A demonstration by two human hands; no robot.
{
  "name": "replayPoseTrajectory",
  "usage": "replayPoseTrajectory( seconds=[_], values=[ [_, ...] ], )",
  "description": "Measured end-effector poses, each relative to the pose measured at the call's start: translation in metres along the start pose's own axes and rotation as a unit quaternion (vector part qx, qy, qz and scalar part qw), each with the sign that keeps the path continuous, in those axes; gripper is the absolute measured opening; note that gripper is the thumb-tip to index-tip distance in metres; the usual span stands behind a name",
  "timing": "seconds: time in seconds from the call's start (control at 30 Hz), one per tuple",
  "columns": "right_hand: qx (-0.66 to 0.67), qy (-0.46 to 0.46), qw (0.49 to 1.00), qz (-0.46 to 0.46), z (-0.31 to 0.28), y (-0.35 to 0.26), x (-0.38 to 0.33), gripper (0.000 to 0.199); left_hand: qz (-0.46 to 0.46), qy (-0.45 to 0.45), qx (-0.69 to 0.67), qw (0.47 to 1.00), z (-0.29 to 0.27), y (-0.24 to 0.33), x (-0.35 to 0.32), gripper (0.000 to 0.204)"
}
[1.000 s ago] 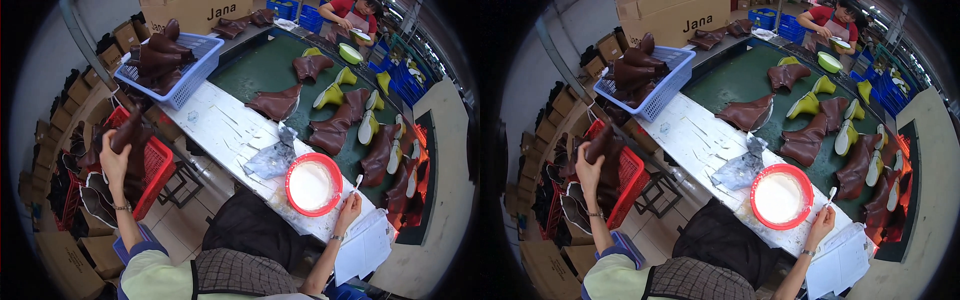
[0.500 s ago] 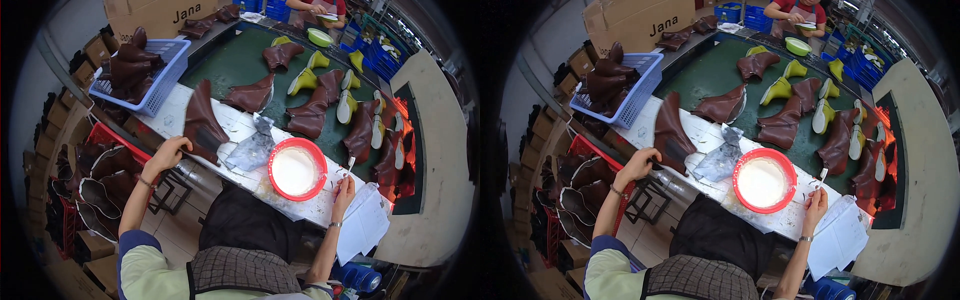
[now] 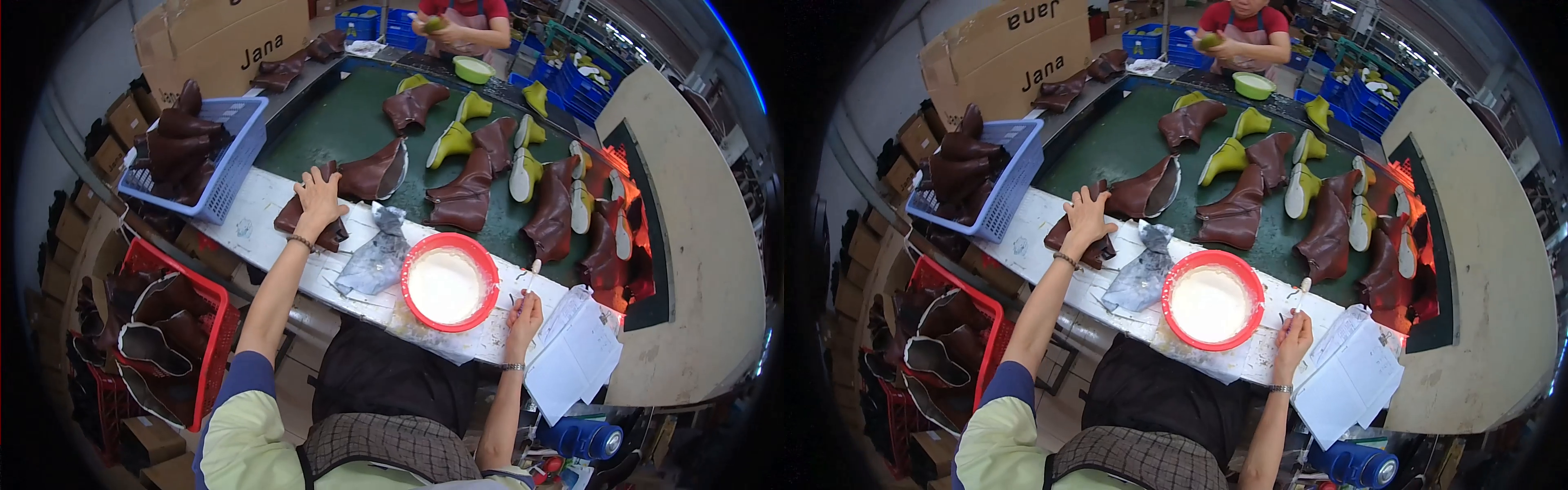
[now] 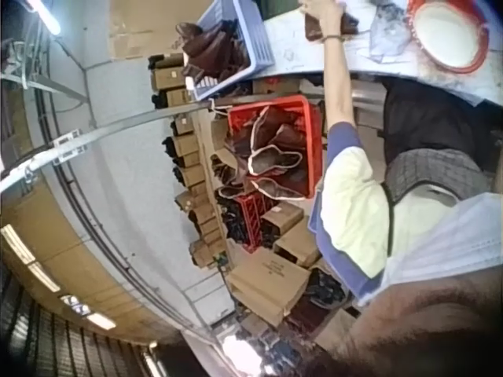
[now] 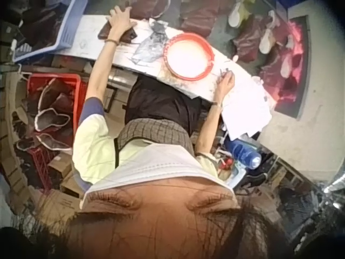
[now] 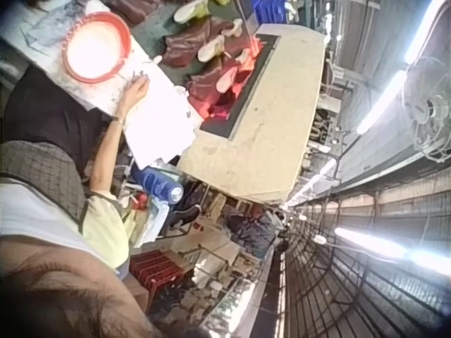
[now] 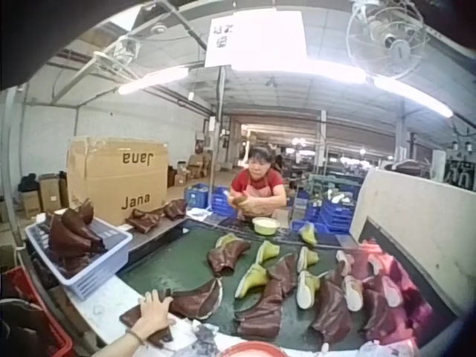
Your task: Apply adhesive to the edges of boot uppers and organize them for processing.
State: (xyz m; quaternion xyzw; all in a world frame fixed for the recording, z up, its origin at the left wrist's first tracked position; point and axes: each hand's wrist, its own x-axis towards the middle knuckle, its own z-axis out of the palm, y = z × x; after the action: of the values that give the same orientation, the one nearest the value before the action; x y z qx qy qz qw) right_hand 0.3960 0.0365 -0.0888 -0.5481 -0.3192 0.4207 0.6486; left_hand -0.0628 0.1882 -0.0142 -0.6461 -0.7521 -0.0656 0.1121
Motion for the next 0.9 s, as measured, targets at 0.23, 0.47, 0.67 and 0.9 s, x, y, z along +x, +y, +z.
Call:
replayPoseTrajectory(
  seconds=[0.23,0.47,0.67,0.9],
  values=[
    [-0.019,-0.005,0.999,-0.028,0.003,0.003,0.0,0.029,-0.016,-0.015,0.052,0.998,0.01,0.018,0.053,0.09],
    [0.008,0.012,0.999,-0.033,0.003,0.002,-0.003,0.03,-0.097,0.068,0.046,0.992,-0.013,-0.013,0.01,0.103],
    [-0.07,-0.046,0.996,-0.037,0.022,-0.047,-0.01,0.024,0.016,0.124,-0.147,0.981,-0.097,-0.083,-0.02,0.043],
    [-0.637,-0.175,0.688,-0.3,0.086,-0.091,-0.032,0.012,0.167,0.116,0.052,0.978,-0.074,0.002,-0.094,0.056]
  ],
)
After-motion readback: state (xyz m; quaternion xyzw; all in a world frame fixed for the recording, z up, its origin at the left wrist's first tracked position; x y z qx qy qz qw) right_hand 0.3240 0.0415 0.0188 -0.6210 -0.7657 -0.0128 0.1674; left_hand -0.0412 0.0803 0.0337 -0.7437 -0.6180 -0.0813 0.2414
